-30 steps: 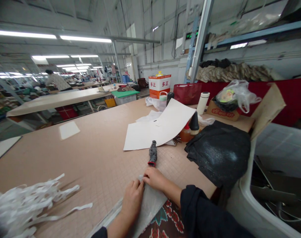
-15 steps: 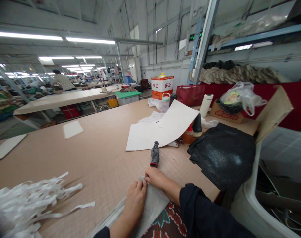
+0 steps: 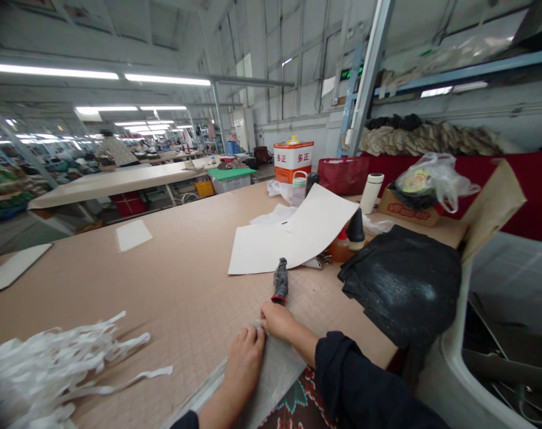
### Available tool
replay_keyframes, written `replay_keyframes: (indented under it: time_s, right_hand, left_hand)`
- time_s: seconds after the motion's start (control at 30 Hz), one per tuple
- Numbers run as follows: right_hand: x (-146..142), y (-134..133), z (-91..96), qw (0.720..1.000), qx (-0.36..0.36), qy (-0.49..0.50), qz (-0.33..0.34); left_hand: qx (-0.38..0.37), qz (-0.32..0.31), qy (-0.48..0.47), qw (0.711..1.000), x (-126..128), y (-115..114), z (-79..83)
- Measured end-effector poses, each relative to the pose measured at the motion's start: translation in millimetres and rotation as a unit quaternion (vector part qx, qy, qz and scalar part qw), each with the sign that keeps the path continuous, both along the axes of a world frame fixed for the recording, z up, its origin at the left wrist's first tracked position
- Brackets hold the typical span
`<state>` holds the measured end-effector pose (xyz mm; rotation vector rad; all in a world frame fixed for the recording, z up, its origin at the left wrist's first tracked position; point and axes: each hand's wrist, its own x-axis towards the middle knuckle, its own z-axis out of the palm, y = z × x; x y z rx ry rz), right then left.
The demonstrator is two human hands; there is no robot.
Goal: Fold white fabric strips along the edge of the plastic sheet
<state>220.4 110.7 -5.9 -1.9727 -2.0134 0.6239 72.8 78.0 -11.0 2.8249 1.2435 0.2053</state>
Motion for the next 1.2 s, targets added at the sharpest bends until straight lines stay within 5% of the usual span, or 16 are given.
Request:
replay_keyframes:
  time_s: [0.2, 0.57, 0.7, 0.87, 1.0, 1.2]
  right_hand:
    - [-8, -20, 3.3, 0.998, 0.057, 0.018, -0.003]
    - [-8, -62, 3.5, 0.971, 0.124, -0.003, 0.203]
    - [-7, -68, 11.2, 0.963, 0.133, -0.025, 0.231]
    - [-6, -68, 7.3, 0.962, 0.134, -0.014, 0.237]
    - [-4, -68, -1.4, 0.958, 0.139, -0.029, 0.249]
    - [-10, -62, -1.3, 0.949, 0.127, -0.123, 0.260]
  left_hand:
    - [-0.042, 0.046, -0.028, 0.998, -11, 5, 4.9]
    - [-0.045, -0.027, 0.047, 0.998, -24, -10, 13.8]
    - [-0.047, -0.026, 0.080, 0.995, -68, -22, 17.6]
    - [-0.045, 0.001, 0.070, 0.997, -152, -46, 13.1]
    - [0.020, -0.009, 0.022, 0.999, -216, -68, 6.6]
    - [0.091, -0.009, 0.004, 0.996, -263, -91, 12.3]
